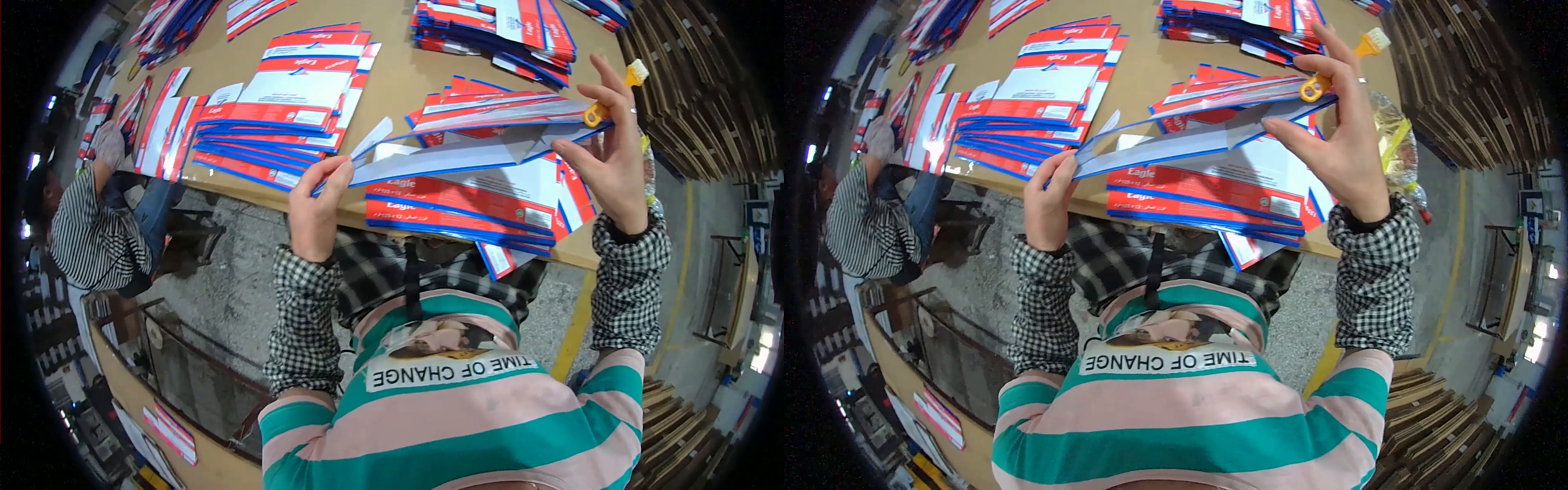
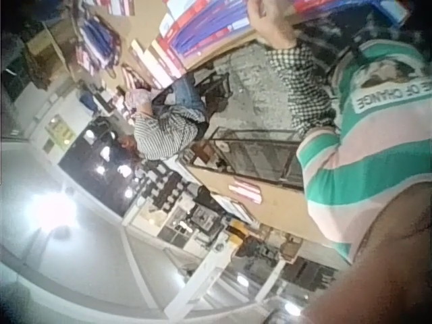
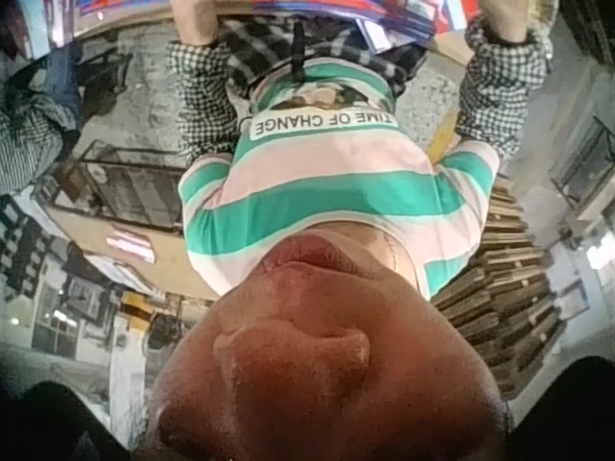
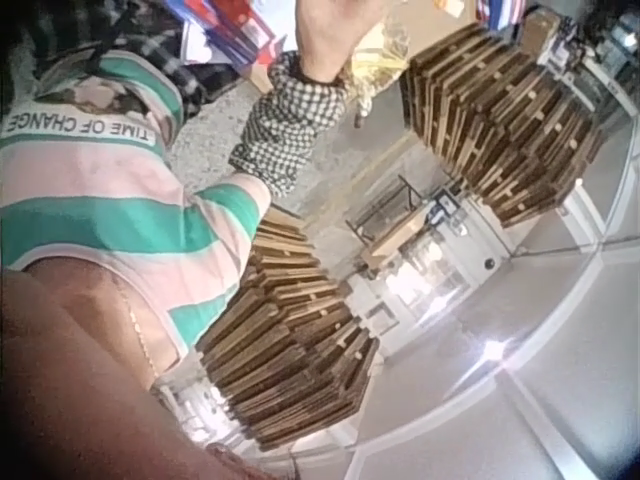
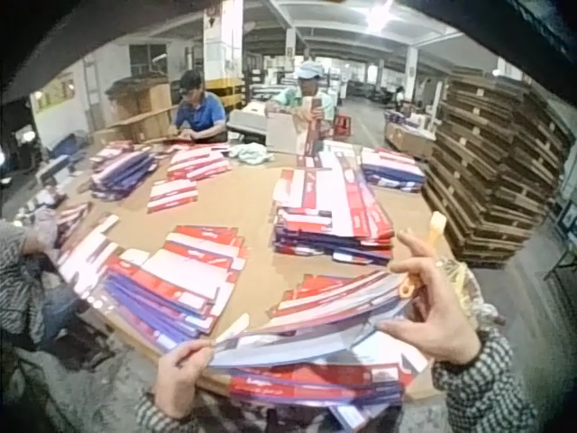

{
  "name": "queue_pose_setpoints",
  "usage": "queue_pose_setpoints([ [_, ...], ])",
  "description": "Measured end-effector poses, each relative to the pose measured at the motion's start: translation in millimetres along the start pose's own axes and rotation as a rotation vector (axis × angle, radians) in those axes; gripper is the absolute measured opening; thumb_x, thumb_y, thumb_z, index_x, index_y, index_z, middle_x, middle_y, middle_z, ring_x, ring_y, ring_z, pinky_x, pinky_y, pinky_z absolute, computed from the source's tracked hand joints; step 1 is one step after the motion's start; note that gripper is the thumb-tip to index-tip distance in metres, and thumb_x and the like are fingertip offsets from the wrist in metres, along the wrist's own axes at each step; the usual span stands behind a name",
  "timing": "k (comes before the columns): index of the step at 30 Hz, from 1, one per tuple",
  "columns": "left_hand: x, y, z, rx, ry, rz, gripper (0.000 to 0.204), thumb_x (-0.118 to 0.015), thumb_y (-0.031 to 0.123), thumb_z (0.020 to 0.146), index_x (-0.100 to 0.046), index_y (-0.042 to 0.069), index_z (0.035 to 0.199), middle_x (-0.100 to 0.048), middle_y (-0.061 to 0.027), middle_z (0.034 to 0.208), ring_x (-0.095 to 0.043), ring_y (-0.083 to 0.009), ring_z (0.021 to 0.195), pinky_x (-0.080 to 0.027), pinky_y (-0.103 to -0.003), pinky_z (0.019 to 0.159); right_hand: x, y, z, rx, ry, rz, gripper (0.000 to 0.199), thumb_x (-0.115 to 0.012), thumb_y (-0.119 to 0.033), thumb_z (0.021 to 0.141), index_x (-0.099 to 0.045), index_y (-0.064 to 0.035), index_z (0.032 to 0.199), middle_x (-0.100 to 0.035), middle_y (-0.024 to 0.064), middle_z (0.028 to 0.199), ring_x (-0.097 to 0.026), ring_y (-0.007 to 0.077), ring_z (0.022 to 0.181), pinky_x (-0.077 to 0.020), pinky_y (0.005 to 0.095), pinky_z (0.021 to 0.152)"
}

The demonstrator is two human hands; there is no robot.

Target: Applying glue with a brush to paper packaging materials and folding them at a factory table.

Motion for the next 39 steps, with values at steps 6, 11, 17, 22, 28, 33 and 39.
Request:
queue_pose_setpoints([
  [6, 3.4, 0.5, 2.8, -0.022, 0.099, 0.07, 0.035, -0.061, 0.03, 0.086, -0.063, -0.004, 0.094, -0.061, -0.0053, 0.084, -0.052, -0.0117, 0.08, -0.041, -0.023, 0.074, -5.3, -6.9, 3.7, 0.033, -0.016, -0.071, 0.051, -0.067, -0.009, 0.071, -0.047, -0.0048, 0.117, -0.029, 0.015, 0.141, -0.023, 0.0288, 0.134, -0.0274, 0.0371, 0.105],
  [11, -6.0, 12.7, 1.0, -0.061, 0.107, 0.069, 0.039, -0.066, 0.029, 0.081, -0.062, -0.007, 0.096, -0.061, -0.0086, 0.086, -0.052, -0.0131, 0.081, -0.042, -0.025, 0.074, 5.6, -7.1, 2.1, 0.063, 0.085, -0.033, 0.046, -0.053, -0.001, 0.072, -0.047, -0.0046, 0.117, -0.029, 0.0153, 0.141, -0.025, 0.029, 0.134, -0.0256, 0.037, 0.106],
  [17, -5.7, 26.7, -3.9, -0.092, 0.119, 0.158, 0.033, -0.067, 0.015, 0.075, -0.06, -0.006, 0.099, -0.062, -0.0095, 0.09, -0.054, -0.0149, 0.083, -0.043, -0.027, 0.078, 4.3, -16.3, 4.3, 0.112, 0.119, -0.095, 0.045, -0.043, 0.003, 0.072, -0.047, -0.0026, 0.117, -0.031, 0.0174, 0.141, -0.027, 0.0286, 0.133, -0.0229, 0.0353, 0.106],
  [22, -13.6, 34.7, -7.6, -0.106, 0.082, 0.192, 0.032, -0.067, 0.011, 0.074, -0.059, -0.006, 0.1, -0.061, -0.01, 0.094, -0.054, -0.0154, 0.086, -0.043, -0.027, 0.08, 15.9, -4.6, -1.9, 0.082, 0.177, -0.081, 0.047, -0.042, 0.002, 0.071, -0.047, -0.0028, 0.118, -0.031, 0.0154, 0.14, -0.028, 0.0268, 0.132, -0.0242, 0.0345, 0.106],
  [28, -24.3, 50.0, -8.6, -0.176, 0.103, 0.15, 0.033, -0.067, 0.011, 0.073, -0.059, -0.006, 0.101, -0.058, -0.01, 0.096, -0.053, -0.0162, 0.089, -0.04, -0.028, 0.082, 27.8, 8.9, -7.2, 0.028, 0.251, -0.13, 0.035, -0.051, -0.001, 0.072, -0.054, -0.0045, 0.107, -0.038, 0.0154, 0.135, -0.033, 0.0294, 0.129, -0.0312, 0.0354, 0.102],
  [33, -16.6, 94.1, -9.6, -0.385, 0.221, 0.057, 0.062, -0.06, -0.005, 0.075, -0.032, -0.002, 0.13, -0.042, -0.0196, 0.127, -0.048, -0.0255, 0.113, -0.042, -0.033, 0.09, 33.4, 12.4, -10.5, 0.03, 0.308, -0.031, 0.025, -0.053, 0.003, 0.073, -0.056, -0.004, 0.097, -0.04, 0.0148, 0.134, -0.036, 0.0267, 0.128, -0.0342, 0.0331, 0.099],
  [39, -20.3, 153.7, -28.1, -0.746, 0.442, -0.005, 0.07, -0.056, -0.004, 0.081, -0.013, -0.004, 0.136, -0.035, -0.0229, 0.132, -0.045, -0.0288, 0.117, -0.042, -0.037, 0.094, 58.0, -8.7, -6.7, 0.126, 0.559, 0.152, 0.02, -0.054, 0.009, 0.074, -0.055, -0.0031, 0.09, -0.037, 0.0167, 0.136, -0.034, 0.0308, 0.129, -0.0271, 0.0355, 0.105],
])
Point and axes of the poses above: each hand's wrist, its own z-axis towards the middle knuckle, its own x-axis out of the back of the hand, y = z × x, the point moved 9 cm from there along z, towards the middle knuckle
